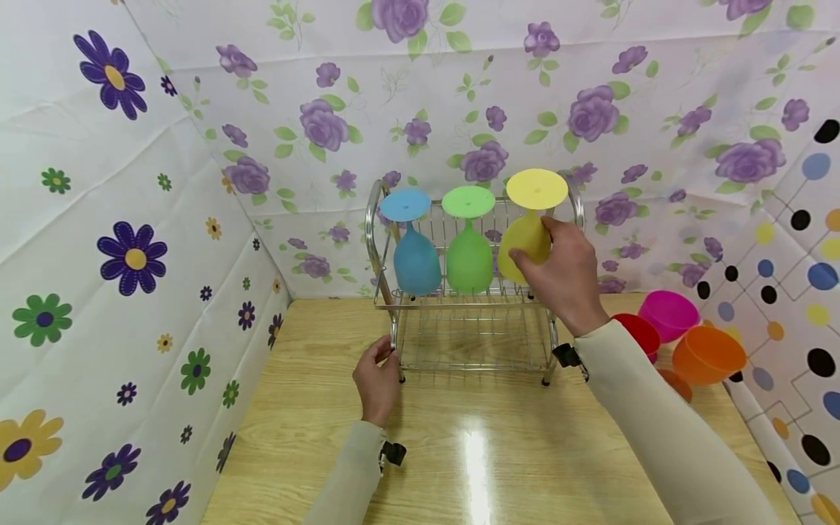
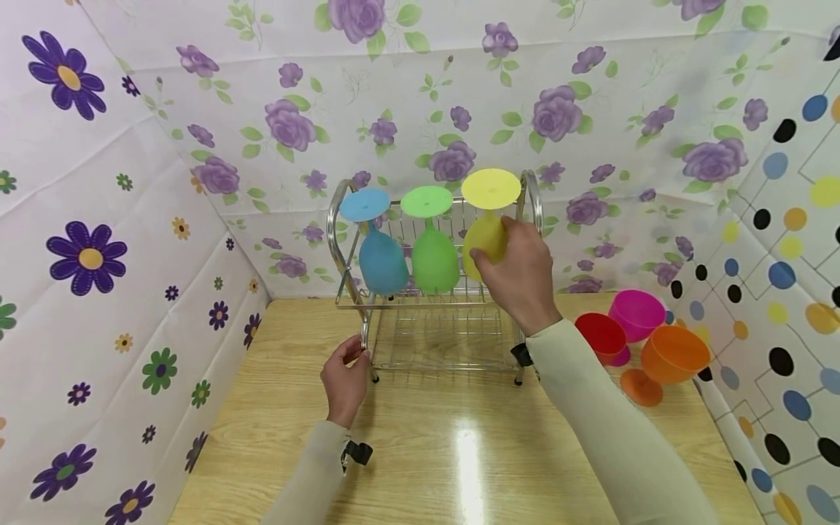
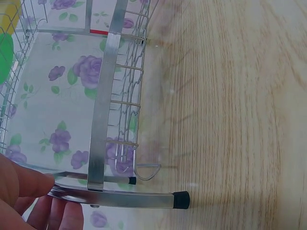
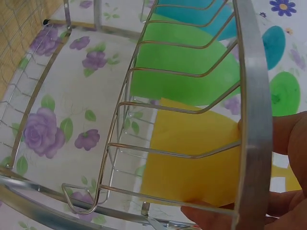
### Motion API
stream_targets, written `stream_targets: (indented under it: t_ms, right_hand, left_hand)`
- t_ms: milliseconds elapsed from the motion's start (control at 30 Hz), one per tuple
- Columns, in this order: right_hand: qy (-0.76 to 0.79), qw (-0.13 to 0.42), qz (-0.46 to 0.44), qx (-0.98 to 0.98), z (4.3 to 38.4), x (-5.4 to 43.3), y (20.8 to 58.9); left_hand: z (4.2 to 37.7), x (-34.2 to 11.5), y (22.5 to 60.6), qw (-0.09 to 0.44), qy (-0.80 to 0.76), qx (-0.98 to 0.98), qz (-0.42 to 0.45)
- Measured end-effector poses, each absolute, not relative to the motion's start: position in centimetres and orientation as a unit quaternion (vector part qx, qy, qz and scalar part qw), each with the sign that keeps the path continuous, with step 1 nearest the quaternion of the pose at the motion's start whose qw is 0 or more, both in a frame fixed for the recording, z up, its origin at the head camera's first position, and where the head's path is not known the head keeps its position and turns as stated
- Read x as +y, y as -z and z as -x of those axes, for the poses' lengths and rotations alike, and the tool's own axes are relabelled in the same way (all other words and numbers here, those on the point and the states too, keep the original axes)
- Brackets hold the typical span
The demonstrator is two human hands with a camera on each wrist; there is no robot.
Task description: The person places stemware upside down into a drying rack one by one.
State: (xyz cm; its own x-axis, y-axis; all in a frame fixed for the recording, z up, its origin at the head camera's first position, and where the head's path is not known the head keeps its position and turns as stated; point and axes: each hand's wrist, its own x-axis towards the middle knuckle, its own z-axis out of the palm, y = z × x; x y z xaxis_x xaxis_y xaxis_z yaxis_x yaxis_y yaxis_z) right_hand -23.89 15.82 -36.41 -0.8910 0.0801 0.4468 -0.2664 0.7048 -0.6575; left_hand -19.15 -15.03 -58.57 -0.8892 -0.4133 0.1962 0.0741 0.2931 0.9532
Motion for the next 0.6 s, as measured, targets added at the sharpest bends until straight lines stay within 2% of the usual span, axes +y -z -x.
stream_targets:
  t_ms: [333,600]
  right_hand:
    - [-0.348,0.156,-0.043,-0.923,25.2,15.6,36.4]
    - [-0.334,0.143,-0.033,-0.931,25.4,15.3,36.1]
  left_hand:
    - [19.2,-15.1,58.7,0.214,0.57,-0.786,-0.109]
    - [19.3,-15.1,58.6,0.221,0.567,-0.786,-0.109]
